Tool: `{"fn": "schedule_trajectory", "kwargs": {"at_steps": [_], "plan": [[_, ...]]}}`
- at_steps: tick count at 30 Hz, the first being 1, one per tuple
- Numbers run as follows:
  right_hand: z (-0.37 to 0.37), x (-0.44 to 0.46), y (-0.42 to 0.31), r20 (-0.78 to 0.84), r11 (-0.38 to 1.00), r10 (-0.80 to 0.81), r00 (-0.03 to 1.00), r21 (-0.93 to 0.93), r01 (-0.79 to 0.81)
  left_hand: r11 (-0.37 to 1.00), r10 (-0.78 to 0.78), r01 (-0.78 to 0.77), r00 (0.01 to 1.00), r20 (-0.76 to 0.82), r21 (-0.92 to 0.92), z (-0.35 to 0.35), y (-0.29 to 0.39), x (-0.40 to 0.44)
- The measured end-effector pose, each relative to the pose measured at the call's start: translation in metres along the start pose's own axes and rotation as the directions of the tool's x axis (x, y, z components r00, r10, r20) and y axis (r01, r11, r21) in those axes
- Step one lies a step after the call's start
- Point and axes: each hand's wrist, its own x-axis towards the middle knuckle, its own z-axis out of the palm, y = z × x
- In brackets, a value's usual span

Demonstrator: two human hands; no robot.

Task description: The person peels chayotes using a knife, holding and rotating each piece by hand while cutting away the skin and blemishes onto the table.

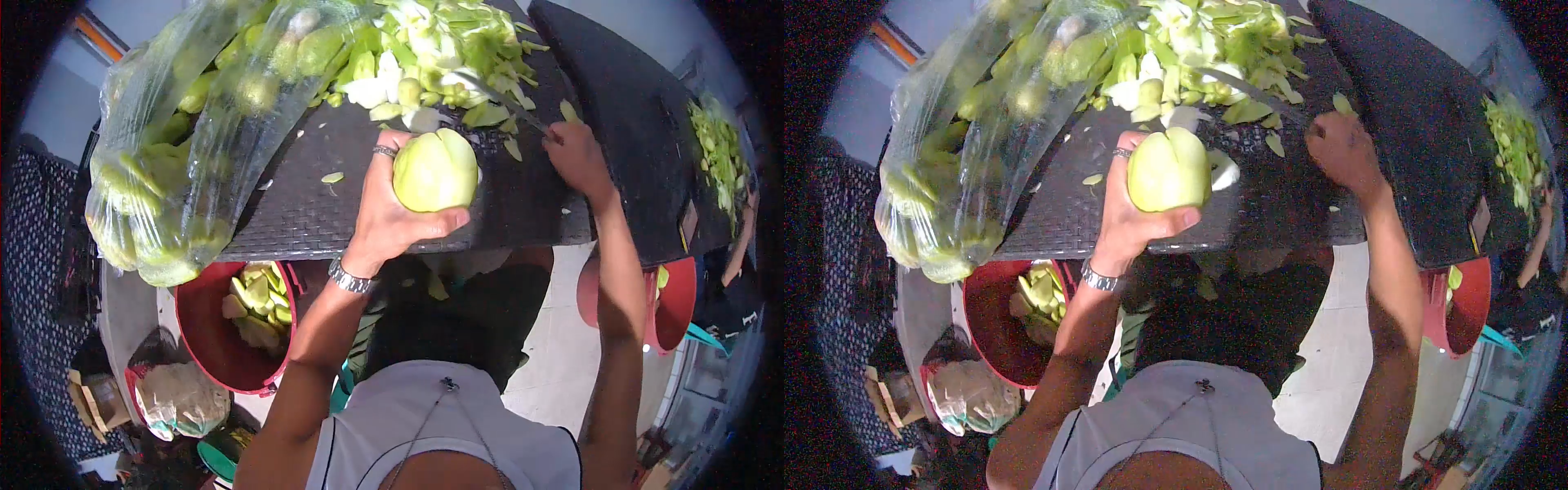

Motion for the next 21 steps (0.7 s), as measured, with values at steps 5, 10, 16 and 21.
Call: {"fn": "schedule_trajectory", "kwargs": {"at_steps": [5,10,16,21], "plan": [[-0.015,-0.028,-0.070,-0.063,0.987,-0.128,0.990,0.094,0.134,0.996,-0.079,0.077,0.996,0.030,0.045,-0.005,-0.012,0.006],[-0.028,-0.028,-0.085,0.010,0.967,0.089,0.996,0.241,-0.089,0.807,-0.376,0.413,0.911,0.171,-0.422,-0.015,0.017,0.016],[-0.029,-0.043,-0.067,0.051,0.876,0.278,0.959,0.395,-0.275,0.277,0.023,0.374,0.918,0.396,-0.885,-0.023,-0.005,0.010],[-0.028,-0.053,-0.076,0.038,0.866,0.220,0.975,0.452,-0.213,0.552,-0.251,0.404,0.915,0.316,-0.729,-0.010,-0.009,-0.009]]}}
